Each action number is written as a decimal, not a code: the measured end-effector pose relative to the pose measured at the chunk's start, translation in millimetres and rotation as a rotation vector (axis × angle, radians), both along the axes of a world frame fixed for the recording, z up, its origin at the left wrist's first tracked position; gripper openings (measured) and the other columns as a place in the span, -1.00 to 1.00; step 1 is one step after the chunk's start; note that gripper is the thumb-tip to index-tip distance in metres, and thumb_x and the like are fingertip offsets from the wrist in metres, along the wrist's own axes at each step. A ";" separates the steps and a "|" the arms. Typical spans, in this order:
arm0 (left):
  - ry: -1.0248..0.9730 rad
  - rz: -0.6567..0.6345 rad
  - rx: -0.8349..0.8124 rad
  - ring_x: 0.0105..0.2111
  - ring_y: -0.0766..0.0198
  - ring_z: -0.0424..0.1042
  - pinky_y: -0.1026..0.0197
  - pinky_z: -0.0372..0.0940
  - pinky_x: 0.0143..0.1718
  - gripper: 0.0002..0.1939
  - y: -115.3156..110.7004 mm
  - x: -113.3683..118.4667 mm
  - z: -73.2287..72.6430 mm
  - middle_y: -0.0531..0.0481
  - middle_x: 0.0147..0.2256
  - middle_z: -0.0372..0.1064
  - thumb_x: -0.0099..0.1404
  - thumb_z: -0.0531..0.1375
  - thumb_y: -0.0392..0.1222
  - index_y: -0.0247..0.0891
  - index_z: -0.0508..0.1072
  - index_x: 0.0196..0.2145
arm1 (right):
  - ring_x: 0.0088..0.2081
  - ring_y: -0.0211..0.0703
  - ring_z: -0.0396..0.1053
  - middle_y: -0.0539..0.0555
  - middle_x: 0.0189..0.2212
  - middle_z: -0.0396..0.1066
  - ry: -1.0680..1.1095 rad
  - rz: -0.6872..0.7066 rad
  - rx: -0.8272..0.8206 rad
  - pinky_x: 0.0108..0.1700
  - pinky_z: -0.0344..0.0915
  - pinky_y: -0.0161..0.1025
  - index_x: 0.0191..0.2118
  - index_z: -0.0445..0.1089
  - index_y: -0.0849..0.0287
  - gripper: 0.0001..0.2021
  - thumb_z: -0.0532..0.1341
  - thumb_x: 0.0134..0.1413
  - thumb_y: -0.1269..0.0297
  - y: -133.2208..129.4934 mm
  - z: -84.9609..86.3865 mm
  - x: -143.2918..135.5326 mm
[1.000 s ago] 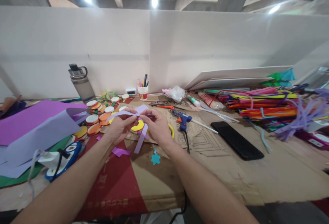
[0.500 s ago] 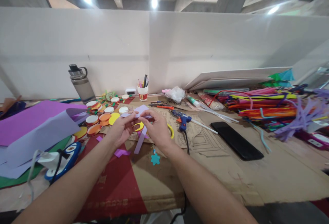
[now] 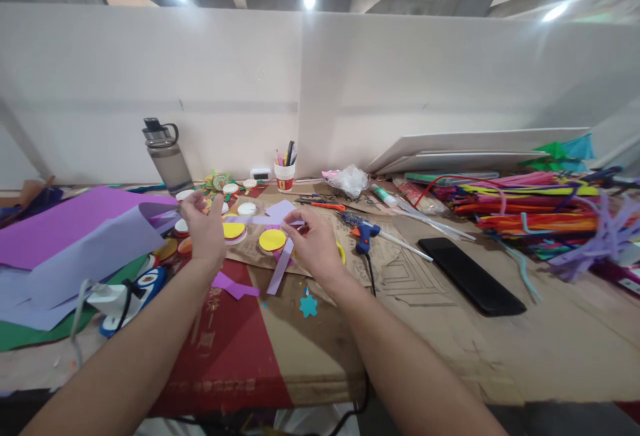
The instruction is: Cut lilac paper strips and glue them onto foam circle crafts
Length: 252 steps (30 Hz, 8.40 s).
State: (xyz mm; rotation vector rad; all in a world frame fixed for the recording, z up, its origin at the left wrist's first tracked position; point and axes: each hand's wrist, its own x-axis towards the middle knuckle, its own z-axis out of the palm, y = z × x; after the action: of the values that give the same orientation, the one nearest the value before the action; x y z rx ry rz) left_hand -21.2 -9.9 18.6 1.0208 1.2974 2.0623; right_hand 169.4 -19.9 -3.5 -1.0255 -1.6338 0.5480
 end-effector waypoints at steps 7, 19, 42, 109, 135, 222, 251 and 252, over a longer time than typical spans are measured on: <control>0.489 -0.491 0.021 -0.21 0.20 0.37 0.27 0.15 -0.08 -0.89 -18.0 26.1 4.1 -0.04 -0.30 0.46 0.14 0.27 -0.24 -0.18 0.56 -0.33 | -0.33 -0.20 0.43 0.06 -0.32 0.49 0.011 0.106 -0.022 -0.27 0.36 -0.23 -0.32 0.44 0.15 -0.92 0.22 0.01 0.33 -4.0 1.6 -3.0; 0.259 -0.880 -0.313 -0.67 0.44 0.21 0.38 0.09 -0.64 -0.74 -12.8 15.1 4.3 0.05 -0.60 0.28 0.13 0.27 -0.01 -0.29 0.42 -0.48 | -0.31 -0.21 0.40 0.01 -0.34 0.44 0.092 0.293 -0.016 -0.19 0.35 -0.21 -0.19 0.40 0.10 -0.81 0.27 0.02 0.32 0.8 2.7 1.9; 0.208 -1.198 -0.532 -0.79 0.51 0.15 0.43 -0.06 -0.78 -0.71 -13.8 4.5 9.4 0.00 -0.62 0.36 0.13 0.28 0.01 -0.31 0.46 -0.44 | -0.28 -0.20 0.39 0.03 -0.33 0.42 -0.165 0.366 0.124 -0.20 0.32 -0.22 -0.31 0.47 0.09 -0.92 0.29 0.05 0.24 -0.4 15.2 12.7; 0.963 -0.557 -0.108 -0.31 0.26 0.43 0.25 0.26 -0.26 -0.70 -11.4 13.9 4.3 -0.03 -0.31 0.49 0.26 0.13 0.02 -0.24 0.51 -0.25 | -0.42 -0.21 0.39 0.01 -0.44 0.45 0.175 0.228 -0.144 -0.36 0.31 -0.25 -0.35 0.41 0.13 -0.81 0.33 -0.04 0.16 7.0 4.6 11.2; 0.849 -0.586 -0.162 -0.36 0.28 0.39 0.24 0.24 -0.31 -0.75 -17.3 21.6 7.0 0.00 -0.37 0.47 0.18 0.21 -0.01 -0.26 0.50 -0.35 | -0.39 -0.27 0.36 0.00 -0.33 0.38 0.222 0.169 -0.096 -0.37 0.30 -0.31 -0.21 0.26 0.11 -0.70 0.34 -0.06 0.23 -1.1 6.7 5.4; 0.885 -0.632 -0.162 -0.43 0.32 0.37 0.29 0.18 -0.38 -0.67 -22.0 26.7 7.6 0.04 -0.46 0.46 0.28 0.09 0.00 -0.27 0.48 -0.45 | -0.46 -0.27 0.24 -0.02 -0.51 0.34 0.094 0.039 -0.092 -0.38 0.19 -0.29 -0.43 0.38 0.18 -0.80 0.22 0.07 0.15 -7.6 7.2 3.4; 0.949 -0.671 -0.283 -0.42 0.29 0.33 0.24 0.16 -0.39 -0.75 -10.7 21.3 1.5 0.00 -0.42 0.44 0.19 0.13 -0.05 -0.26 0.51 -0.37 | -0.53 -0.28 0.13 -0.05 -0.60 0.25 -0.012 -0.129 -0.079 -0.45 0.08 -0.30 -0.51 0.32 0.18 -0.70 0.17 0.09 0.07 1.5 4.7 12.7; 0.957 -0.662 -0.284 -0.43 0.30 0.32 0.25 0.15 -0.40 -0.74 -10.3 21.2 1.2 0.00 -0.43 0.43 0.19 0.13 -0.04 -0.26 0.51 -0.37 | -0.53 -0.27 0.15 -0.05 -0.60 0.26 -0.016 -0.130 -0.078 -0.45 0.09 -0.30 -0.50 0.33 0.18 -0.70 0.17 0.09 0.06 1.7 4.4 12.8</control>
State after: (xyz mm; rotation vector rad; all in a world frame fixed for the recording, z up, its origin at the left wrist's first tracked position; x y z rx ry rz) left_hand 0.0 -20.2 19.8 2.0565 1.3135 0.8473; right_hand 182.2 -18.2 0.9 -1.1879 -1.5569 0.5206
